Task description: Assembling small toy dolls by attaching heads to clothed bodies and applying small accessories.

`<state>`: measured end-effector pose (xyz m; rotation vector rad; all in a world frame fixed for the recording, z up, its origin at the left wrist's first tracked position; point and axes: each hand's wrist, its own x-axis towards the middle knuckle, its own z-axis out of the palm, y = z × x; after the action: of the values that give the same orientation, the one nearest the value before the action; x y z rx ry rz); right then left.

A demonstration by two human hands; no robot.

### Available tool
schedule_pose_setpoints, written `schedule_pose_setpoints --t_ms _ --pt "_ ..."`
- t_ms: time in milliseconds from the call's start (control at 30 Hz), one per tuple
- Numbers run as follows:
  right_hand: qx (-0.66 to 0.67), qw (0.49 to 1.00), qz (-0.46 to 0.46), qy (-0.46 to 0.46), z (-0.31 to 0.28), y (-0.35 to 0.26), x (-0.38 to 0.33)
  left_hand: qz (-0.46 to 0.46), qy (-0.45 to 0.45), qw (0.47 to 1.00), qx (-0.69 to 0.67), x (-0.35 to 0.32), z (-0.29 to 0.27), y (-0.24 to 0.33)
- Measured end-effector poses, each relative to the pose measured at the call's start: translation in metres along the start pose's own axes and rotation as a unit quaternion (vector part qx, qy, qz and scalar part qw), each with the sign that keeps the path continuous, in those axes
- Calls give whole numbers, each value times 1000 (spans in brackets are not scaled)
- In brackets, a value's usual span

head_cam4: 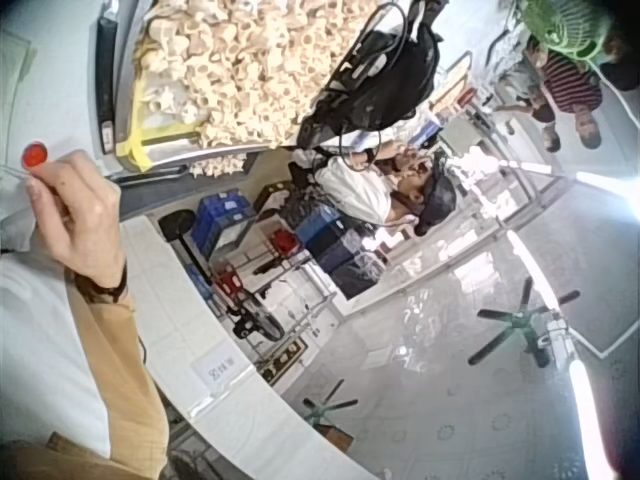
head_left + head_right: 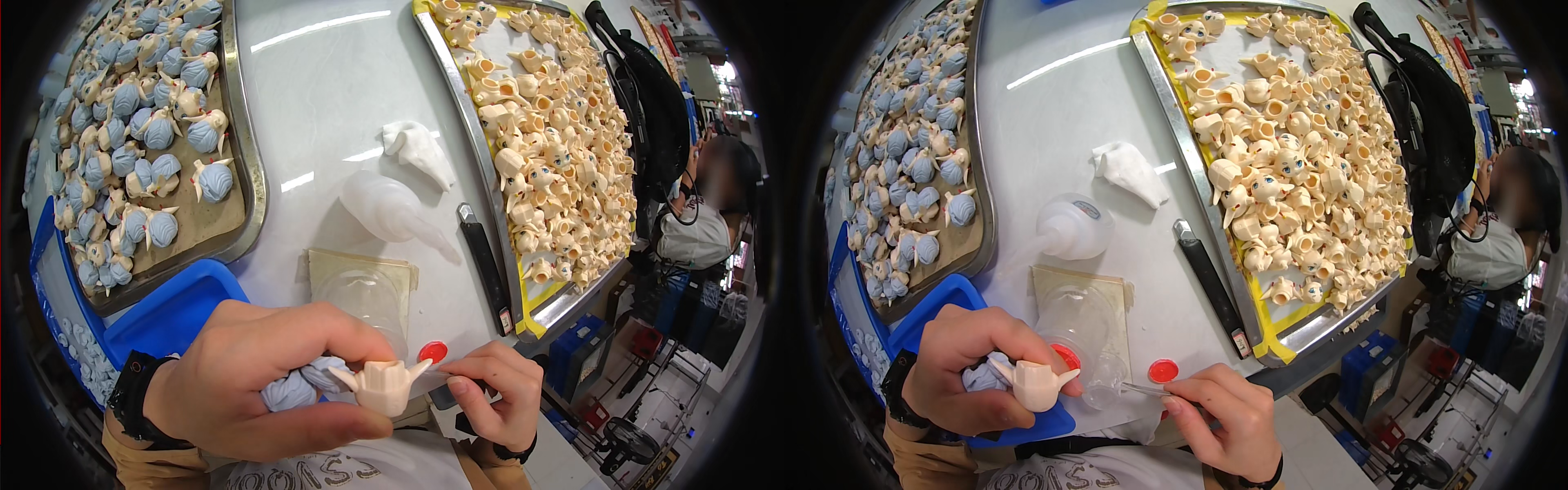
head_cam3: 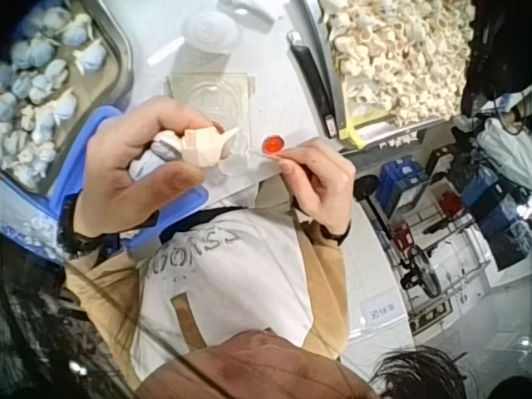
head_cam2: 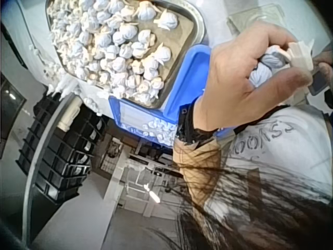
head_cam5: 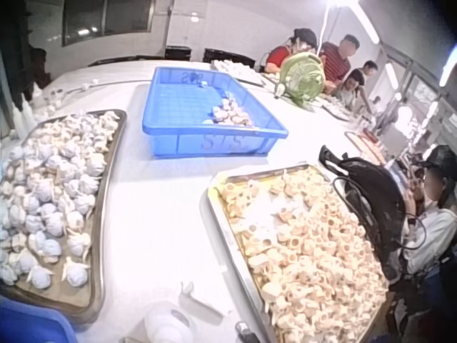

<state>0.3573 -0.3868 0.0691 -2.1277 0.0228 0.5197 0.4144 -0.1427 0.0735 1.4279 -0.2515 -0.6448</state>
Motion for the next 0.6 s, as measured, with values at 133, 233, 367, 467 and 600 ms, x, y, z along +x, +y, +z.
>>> schedule_pose_setpoints --t_ms 133,233,367,467,600 --pt "-15 997 -69 -17 -1 6 0 2 -3 1000 3 0 0 -1" --pt "9 1000 -15 0 3 0 -1 0 -4 1000 -1 -1 0 0" --pt "11 999 -35 -6 2 4 0 -8 -4 1000 -4 -2 -1 0" --pt "3 998 -58 -6 2 6 -1 -13 1 1000 -4 -3 0 0" --pt "-2 998 -65 10 5 5 -2 -10 -2 1000 10 -2 -1 1"
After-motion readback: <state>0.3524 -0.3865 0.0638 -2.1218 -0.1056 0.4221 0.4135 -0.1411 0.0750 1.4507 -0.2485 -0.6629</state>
